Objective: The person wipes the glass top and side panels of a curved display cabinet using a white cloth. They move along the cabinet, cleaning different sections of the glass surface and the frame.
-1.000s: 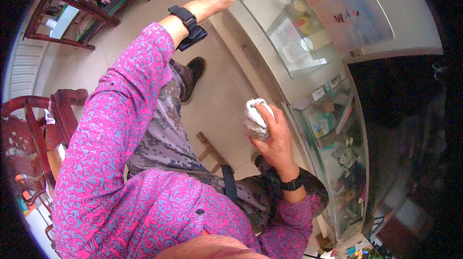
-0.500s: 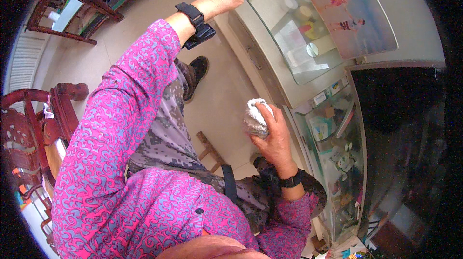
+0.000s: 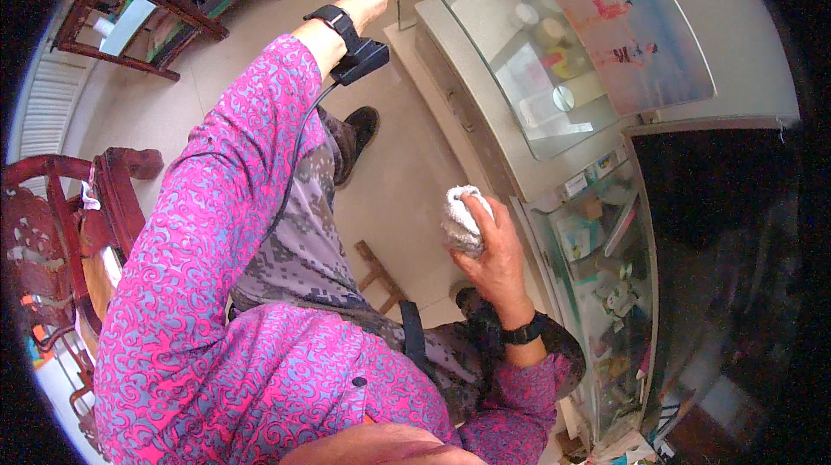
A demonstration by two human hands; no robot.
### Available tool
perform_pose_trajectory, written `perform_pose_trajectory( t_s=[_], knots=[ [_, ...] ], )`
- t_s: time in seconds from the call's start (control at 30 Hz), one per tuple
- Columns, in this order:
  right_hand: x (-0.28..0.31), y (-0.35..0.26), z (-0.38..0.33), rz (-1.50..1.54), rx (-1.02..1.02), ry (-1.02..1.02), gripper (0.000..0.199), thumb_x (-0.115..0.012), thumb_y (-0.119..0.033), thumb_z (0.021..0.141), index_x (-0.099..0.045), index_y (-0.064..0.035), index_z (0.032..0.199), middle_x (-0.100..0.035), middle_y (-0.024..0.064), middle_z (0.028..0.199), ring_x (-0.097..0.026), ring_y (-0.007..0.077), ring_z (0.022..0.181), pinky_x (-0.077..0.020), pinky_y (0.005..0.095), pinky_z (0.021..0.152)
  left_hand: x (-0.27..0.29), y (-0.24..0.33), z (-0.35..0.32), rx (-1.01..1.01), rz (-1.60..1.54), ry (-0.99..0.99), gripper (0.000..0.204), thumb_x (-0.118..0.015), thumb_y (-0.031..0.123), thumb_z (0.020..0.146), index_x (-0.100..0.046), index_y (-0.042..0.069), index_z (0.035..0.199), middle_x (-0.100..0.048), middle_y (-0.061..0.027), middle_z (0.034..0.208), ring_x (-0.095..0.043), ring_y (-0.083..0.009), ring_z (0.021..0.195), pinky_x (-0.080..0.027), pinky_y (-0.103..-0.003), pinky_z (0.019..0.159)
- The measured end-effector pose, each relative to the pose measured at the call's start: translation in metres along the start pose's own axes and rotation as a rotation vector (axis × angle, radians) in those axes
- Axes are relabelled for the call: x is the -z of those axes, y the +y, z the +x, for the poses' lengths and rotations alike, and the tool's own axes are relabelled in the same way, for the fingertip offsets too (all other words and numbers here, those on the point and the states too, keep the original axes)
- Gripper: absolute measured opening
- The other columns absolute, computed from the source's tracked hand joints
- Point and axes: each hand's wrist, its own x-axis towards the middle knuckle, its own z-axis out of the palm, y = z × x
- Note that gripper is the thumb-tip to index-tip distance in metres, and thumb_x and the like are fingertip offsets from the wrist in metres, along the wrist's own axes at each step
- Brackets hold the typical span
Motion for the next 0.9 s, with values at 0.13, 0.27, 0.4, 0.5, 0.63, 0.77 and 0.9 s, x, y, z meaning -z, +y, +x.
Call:
perform_pose_trajectory(
  t_s=[0.13, 0.27, 0.4, 0.5, 0.63, 0.77, 0.9],
  knots=[
    [0.0, -0.001, -0.001, -0.001, -0.013, -0.015, 0.081, -0.084, -0.009, 0.069, -0.053, -0.0168, 0.144, -0.053, 0.0207, 0.138, -0.055, 0.0421, 0.124, -0.0482, 0.0461, 0.104, 0.001, -0.017, 0.017, 0.151, -0.145, 0.188, 0.023, -0.053, 0.008, 0.098, -0.071, 0.008, 0.112, -0.072, -0.0061, 0.099, -0.07, -0.0163, 0.084, -0.058, -0.031, 0.07],
    [0.002, -0.006, -0.001, 0.021, 0.022, 0.01, 0.08, -0.084, -0.009, 0.07, -0.053, -0.0156, 0.143, -0.053, 0.02, 0.138, -0.055, 0.0416, 0.124, -0.0481, 0.0463, 0.103, -0.004, -0.005, 0.012, 0.146, -0.293, 0.216, 0.009, -0.065, 0.013, 0.091, -0.066, 0.006, 0.086, -0.067, -0.0086, 0.084, -0.067, -0.0213, 0.073, -0.053, -0.037, 0.064],
    [0.003, -0.009, -0.002, 0.01, 0.024, 0.013, 0.08, -0.083, -0.007, 0.07, -0.053, -0.0152, 0.143, -0.053, 0.0198, 0.138, -0.056, 0.0417, 0.123, -0.0481, 0.0463, 0.103, -0.006, 0.02, -0.001, -0.071, 0.0, 0.146, 0.014, -0.068, 0.015, 0.089, -0.07, 0.003, 0.082, -0.07, -0.0121, 0.083, -0.067, -0.0191, 0.071, -0.053, -0.037, 0.061],
    [0.002, -0.009, -0.005, 0.01, 0.007, 0.023, 0.08, -0.083, -0.007, 0.07, -0.053, -0.0152, 0.143, -0.053, 0.0197, 0.138, -0.056, 0.0417, 0.123, -0.0482, 0.0462, 0.103, -0.006, 0.03, -0.016, -0.494, 0.566, 0.054, 0.017, -0.067, 0.019, 0.09, -0.077, 0.005, 0.093, -0.074, -0.0156, 0.092, -0.071, -0.0235, 0.077, -0.057, -0.039, 0.068],
    [0.002, -0.007, -0.008, 0.027, -0.006, 0.028, 0.081, -0.084, -0.007, 0.069, -0.053, -0.0155, 0.143, -0.053, 0.0195, 0.138, -0.056, 0.0417, 0.123, -0.0485, 0.0461, 0.103, -0.018, 0.031, -0.037, -0.547, 0.907, -0.07, 0.024, -0.057, 0.025, 0.097, -0.08, 0.022, 0.104, -0.071, -0.0047, 0.112, -0.069, -0.0314, 0.101, -0.056, -0.048, 0.086],
    [0.005, -0.008, -0.01, 0.031, 0.022, 0.039, 0.081, -0.083, -0.006, 0.069, -0.053, -0.016, 0.143, -0.052, 0.0192, 0.139, -0.055, 0.0418, 0.123, -0.0487, 0.0461, 0.103, -0.028, 0.034, -0.05, -0.653, 0.988, -0.115, 0.027, -0.054, 0.019, 0.096, -0.079, 0.02, 0.105, -0.071, -0.0057, 0.107, -0.068, -0.0313, 0.105, -0.056, -0.045, 0.089],
    [0.007, -0.01, -0.012, -0.014, 0.01, 0.029, 0.082, -0.083, -0.005, 0.068, -0.053, -0.0163, 0.144, -0.052, 0.019, 0.139, -0.055, 0.0418, 0.124, -0.0486, 0.0459, 0.103, -0.027, 0.041, -0.058, -0.646, 1.008, -0.179, 0.028, -0.053, 0.017, 0.095, -0.079, 0.019, 0.105, -0.072, -0.0069, 0.106, -0.068, -0.0318, 0.106, -0.055, -0.047, 0.092]
  ],
)
